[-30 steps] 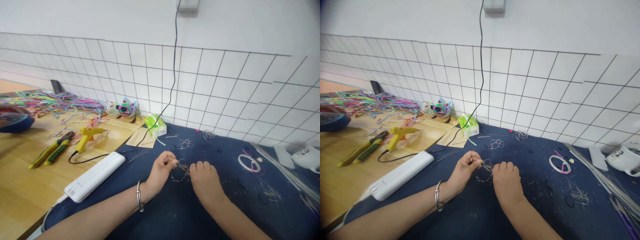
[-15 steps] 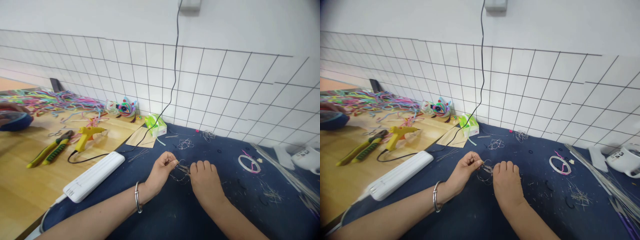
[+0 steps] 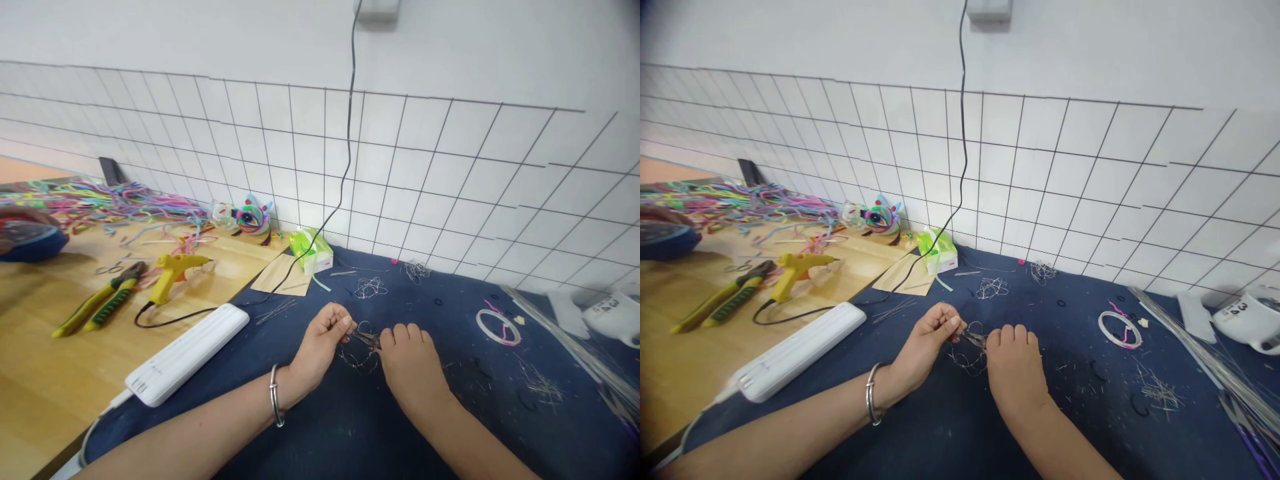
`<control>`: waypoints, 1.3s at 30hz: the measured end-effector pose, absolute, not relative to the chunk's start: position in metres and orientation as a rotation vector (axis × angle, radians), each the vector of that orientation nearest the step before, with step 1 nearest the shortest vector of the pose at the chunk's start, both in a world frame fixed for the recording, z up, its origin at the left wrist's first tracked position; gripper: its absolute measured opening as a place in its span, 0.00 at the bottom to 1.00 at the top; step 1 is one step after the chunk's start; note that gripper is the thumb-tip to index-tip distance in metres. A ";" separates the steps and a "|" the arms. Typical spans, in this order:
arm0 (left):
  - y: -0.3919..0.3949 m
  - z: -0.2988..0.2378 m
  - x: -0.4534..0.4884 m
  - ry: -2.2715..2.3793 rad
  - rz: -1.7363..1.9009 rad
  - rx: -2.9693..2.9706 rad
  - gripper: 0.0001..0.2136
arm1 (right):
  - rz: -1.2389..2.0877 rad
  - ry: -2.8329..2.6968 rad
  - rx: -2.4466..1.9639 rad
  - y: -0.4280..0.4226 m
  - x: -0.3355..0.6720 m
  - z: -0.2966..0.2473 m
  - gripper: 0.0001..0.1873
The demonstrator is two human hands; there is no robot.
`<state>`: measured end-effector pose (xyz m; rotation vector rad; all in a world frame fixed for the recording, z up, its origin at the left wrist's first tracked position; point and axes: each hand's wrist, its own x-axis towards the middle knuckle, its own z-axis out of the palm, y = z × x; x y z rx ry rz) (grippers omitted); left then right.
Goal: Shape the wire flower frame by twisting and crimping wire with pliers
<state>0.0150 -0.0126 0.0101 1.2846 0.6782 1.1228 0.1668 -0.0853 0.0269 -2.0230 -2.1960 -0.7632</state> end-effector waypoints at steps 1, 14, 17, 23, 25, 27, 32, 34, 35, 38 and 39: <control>-0.012 0.010 0.015 0.680 1.124 1.286 0.06 | -0.758 -2.193 -2.023 -0.085 0.167 0.026 0.04; -0.012 0.005 0.017 0.689 1.136 1.284 0.05 | -0.796 -2.203 -2.036 -0.085 0.166 0.026 0.06; -0.013 0.007 0.016 0.691 1.140 1.286 0.05 | -0.792 -2.211 -2.039 -0.086 0.165 0.027 0.07; -0.013 0.008 0.016 0.690 1.147 1.287 0.04 | -0.807 -2.225 -2.030 -0.087 0.164 0.028 0.07; -0.013 0.008 0.016 0.694 1.148 1.289 0.04 | -0.814 -2.224 -2.029 -0.087 0.164 0.028 0.07; -0.012 0.008 0.016 0.699 1.145 1.287 0.05 | -0.823 -2.219 -2.030 -0.086 0.165 0.028 0.08; -0.011 0.009 0.016 0.691 1.140 1.289 0.04 | -0.798 -2.199 -2.031 -0.087 0.165 0.032 0.05; -0.011 0.010 0.016 0.691 1.151 1.306 0.05 | -0.774 -2.197 -2.034 -0.087 0.165 0.033 0.04; -0.011 0.010 0.016 0.693 1.155 1.314 0.05 | -0.768 -2.197 -2.037 -0.087 0.165 0.033 0.05; -0.011 0.010 0.015 0.701 1.162 1.325 0.05 | -0.777 -2.195 -2.044 -0.088 0.165 0.031 0.07; -0.011 0.009 0.015 0.703 1.159 1.326 0.05 | -0.786 -2.192 -2.046 -0.088 0.165 0.031 0.07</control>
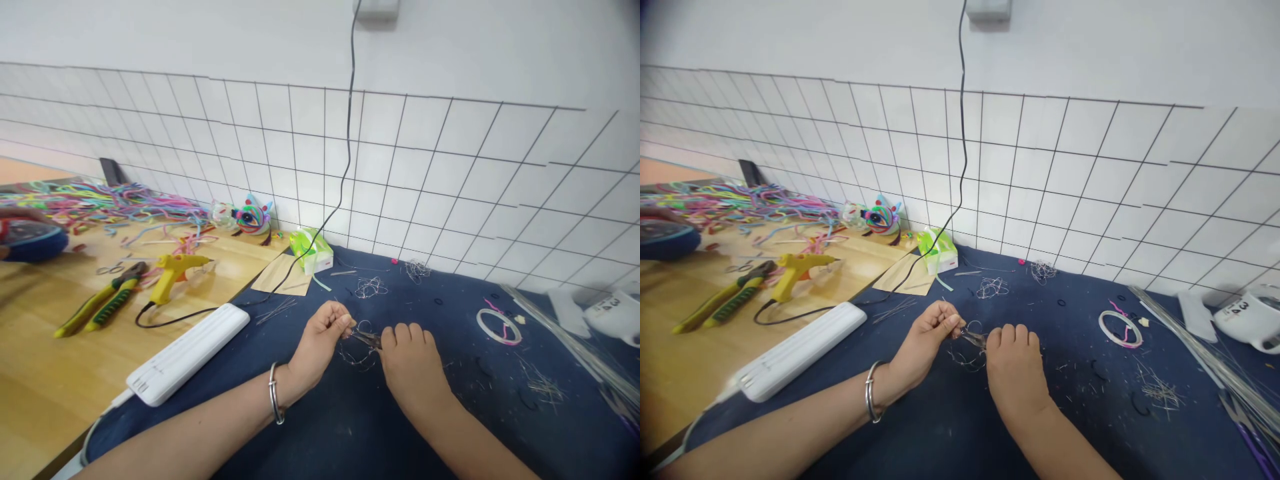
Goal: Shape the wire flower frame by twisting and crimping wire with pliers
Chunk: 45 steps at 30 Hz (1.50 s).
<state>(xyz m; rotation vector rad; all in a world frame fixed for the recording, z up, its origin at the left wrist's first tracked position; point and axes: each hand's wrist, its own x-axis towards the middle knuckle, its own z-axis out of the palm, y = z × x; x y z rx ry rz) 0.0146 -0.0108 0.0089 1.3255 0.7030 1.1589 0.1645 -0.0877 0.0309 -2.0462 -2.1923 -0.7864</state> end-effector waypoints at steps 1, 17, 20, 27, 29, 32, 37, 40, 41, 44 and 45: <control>-0.011 0.008 0.015 0.705 1.153 1.328 0.04 | -0.795 -2.190 -2.048 -0.088 0.164 0.030 0.08; -0.014 0.010 0.014 0.691 1.121 1.353 0.04 | -0.629 -2.213 -2.045 -0.090 0.166 0.028 0.03; -0.013 0.010 0.014 0.694 1.123 1.358 0.04 | -0.615 -2.218 -2.036 -0.090 0.167 0.026 0.03; -0.014 0.011 0.015 0.697 1.107 1.344 0.04 | -0.616 -2.205 -2.026 -0.089 0.168 0.026 0.05; -0.014 0.012 0.015 0.696 1.107 1.344 0.04 | -0.629 -2.190 -2.026 -0.090 0.167 0.029 0.05; -0.014 0.012 0.015 0.678 1.119 1.345 0.04 | -0.651 -2.181 -2.028 -0.091 0.166 0.032 0.05; -0.015 0.012 0.016 0.671 1.142 1.329 0.05 | -0.717 -2.179 -2.039 -0.093 0.164 0.034 0.06; -0.016 0.012 0.016 0.683 1.143 1.334 0.05 | -0.732 -2.182 -2.044 -0.093 0.164 0.033 0.06; -0.016 0.013 0.016 0.686 1.143 1.340 0.05 | -0.727 -2.187 -2.046 -0.093 0.164 0.033 0.06; -0.016 0.013 0.016 0.683 1.142 1.357 0.05 | -0.696 -2.209 -2.052 -0.092 0.164 0.032 0.06; -0.016 0.013 0.016 0.683 1.142 1.358 0.05 | -0.686 -2.214 -2.053 -0.092 0.165 0.032 0.06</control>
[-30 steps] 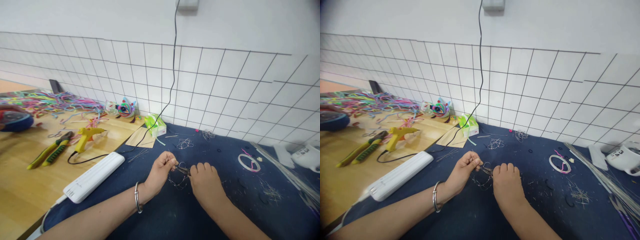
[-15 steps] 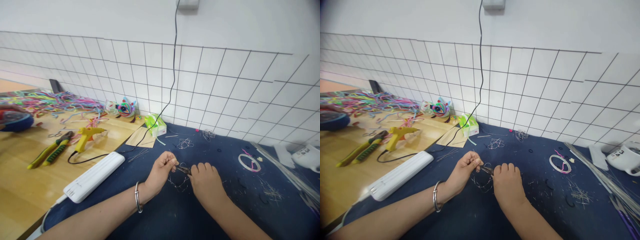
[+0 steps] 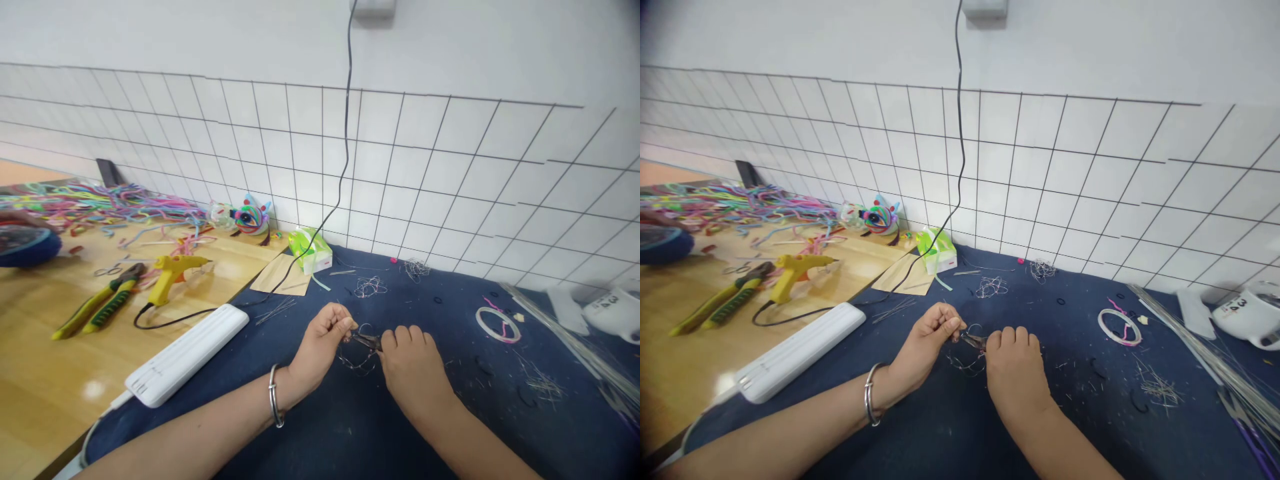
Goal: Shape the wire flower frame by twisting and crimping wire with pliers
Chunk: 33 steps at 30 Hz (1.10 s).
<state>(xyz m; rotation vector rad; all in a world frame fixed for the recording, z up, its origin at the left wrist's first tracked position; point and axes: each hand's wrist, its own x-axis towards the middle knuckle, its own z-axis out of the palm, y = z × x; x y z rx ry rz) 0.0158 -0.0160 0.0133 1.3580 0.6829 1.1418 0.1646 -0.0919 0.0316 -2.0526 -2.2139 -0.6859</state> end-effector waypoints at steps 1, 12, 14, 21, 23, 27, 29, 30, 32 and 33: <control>-0.016 0.013 0.016 0.683 1.139 1.358 0.05 | -0.679 -2.217 -2.052 -0.092 0.165 0.031 0.05; -0.016 0.014 0.015 0.693 1.116 1.352 0.05 | -0.730 -2.211 -1.979 -0.091 0.167 0.027 0.03; -0.017 0.014 0.016 0.686 1.109 1.333 0.04 | -0.733 -2.206 -1.986 -0.091 0.167 0.027 0.03; -0.011 0.011 0.014 0.661 1.071 1.274 0.06 | -0.540 -2.235 -1.936 -0.090 0.175 0.038 0.05; -0.007 0.009 0.012 0.656 1.041 1.224 0.07 | -0.475 -2.242 -1.929 -0.087 0.186 0.037 0.07; -0.004 0.007 0.009 0.602 0.889 1.121 0.09 | -0.553 -2.140 -2.127 -0.075 0.226 0.024 0.14; -0.004 0.007 0.009 0.567 0.793 1.082 0.09 | -0.637 -2.055 -2.265 -0.070 0.248 0.015 0.17; -0.005 0.007 0.008 0.554 0.753 1.070 0.09 | -0.653 -2.023 -2.300 -0.068 0.258 0.011 0.18; -0.006 0.007 0.008 0.536 0.701 1.063 0.09 | -0.678 -2.002 -2.333 -0.066 0.270 0.008 0.20; -0.007 0.007 0.009 0.530 0.686 1.069 0.08 | -0.698 -2.008 -2.317 -0.066 0.273 0.009 0.21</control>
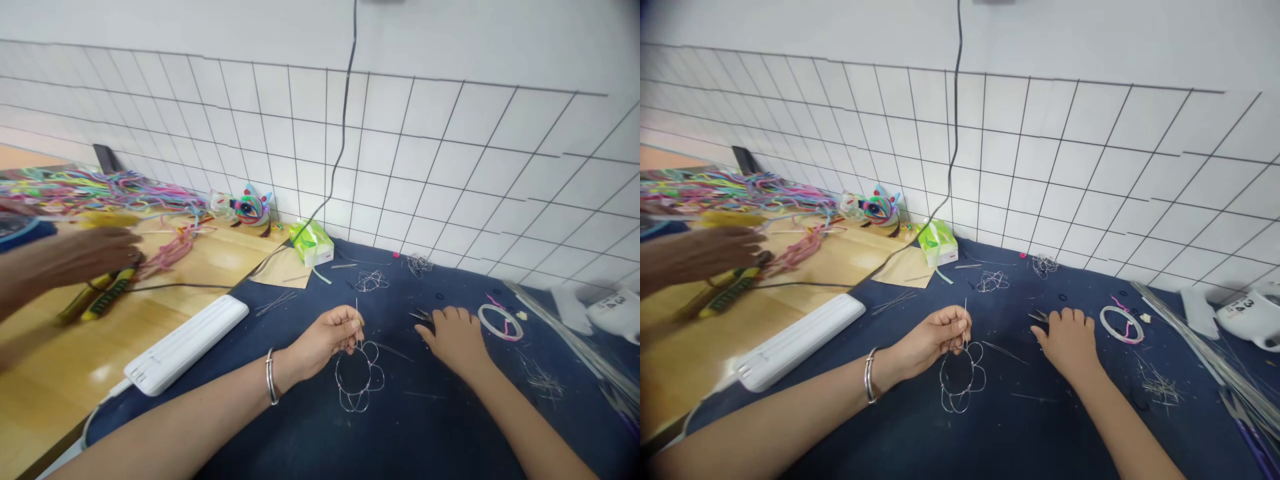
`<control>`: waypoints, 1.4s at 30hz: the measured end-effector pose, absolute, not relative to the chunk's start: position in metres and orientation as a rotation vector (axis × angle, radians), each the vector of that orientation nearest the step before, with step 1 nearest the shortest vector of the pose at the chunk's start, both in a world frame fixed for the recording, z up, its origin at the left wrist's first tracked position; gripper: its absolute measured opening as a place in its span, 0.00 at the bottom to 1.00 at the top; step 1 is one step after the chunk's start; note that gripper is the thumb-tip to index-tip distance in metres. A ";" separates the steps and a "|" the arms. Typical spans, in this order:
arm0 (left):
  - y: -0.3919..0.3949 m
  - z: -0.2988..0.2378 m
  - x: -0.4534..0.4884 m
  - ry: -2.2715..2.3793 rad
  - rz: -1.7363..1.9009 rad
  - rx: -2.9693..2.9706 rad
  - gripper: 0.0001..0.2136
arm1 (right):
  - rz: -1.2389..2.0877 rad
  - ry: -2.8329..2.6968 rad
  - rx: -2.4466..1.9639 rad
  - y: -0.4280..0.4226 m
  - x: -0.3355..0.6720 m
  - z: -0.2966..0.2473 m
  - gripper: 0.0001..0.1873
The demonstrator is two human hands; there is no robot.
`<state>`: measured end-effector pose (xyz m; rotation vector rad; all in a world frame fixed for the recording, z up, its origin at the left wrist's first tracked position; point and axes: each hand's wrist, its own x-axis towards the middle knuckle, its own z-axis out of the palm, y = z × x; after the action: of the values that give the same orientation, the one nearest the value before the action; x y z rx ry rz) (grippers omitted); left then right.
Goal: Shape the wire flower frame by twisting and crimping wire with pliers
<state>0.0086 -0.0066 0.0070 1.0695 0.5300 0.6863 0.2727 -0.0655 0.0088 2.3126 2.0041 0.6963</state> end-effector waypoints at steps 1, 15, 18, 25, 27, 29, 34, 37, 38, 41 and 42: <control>-0.007 0.007 0.009 0.526 0.673 1.082 0.08 | 0.712 2.038 2.300 -0.065 0.272 0.011 0.22; -0.011 -0.002 0.017 0.480 0.723 1.173 0.09 | -1.993 2.606 2.375 -0.052 0.168 0.024 0.14; -0.011 -0.001 0.017 0.478 0.673 1.189 0.09 | -2.145 2.495 2.474 -0.051 0.172 0.017 0.13; 0.000 -0.002 0.010 0.510 0.493 1.300 0.08 | -2.218 2.421 2.582 -0.052 0.183 0.015 0.12; 0.002 0.000 0.008 0.486 0.411 1.348 0.09 | -2.217 2.424 2.623 -0.052 0.184 0.015 0.12; 0.003 0.002 0.006 0.476 0.361 1.381 0.10 | -2.207 2.433 2.667 -0.052 0.185 0.015 0.11; 0.000 0.005 0.006 0.480 0.332 1.395 0.08 | -2.121 2.437 2.802 -0.053 0.185 0.012 0.11; -0.002 0.003 0.007 0.500 0.411 1.413 0.08 | -2.096 2.424 2.834 -0.053 0.185 0.011 0.11; -0.001 0.002 0.007 0.513 0.448 1.429 0.08 | -2.091 2.424 2.824 -0.053 0.185 0.012 0.11; 0.000 0.000 0.007 0.547 0.530 1.520 0.08 | -2.039 2.442 2.783 -0.054 0.184 0.014 0.12; 0.001 -0.001 0.007 0.554 0.549 1.566 0.08 | -2.015 2.450 2.773 -0.055 0.183 0.014 0.12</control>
<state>0.0067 0.0007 -0.0007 1.5659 0.5538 0.5487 0.1830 -0.0545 0.0143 2.7727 2.4499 -2.0145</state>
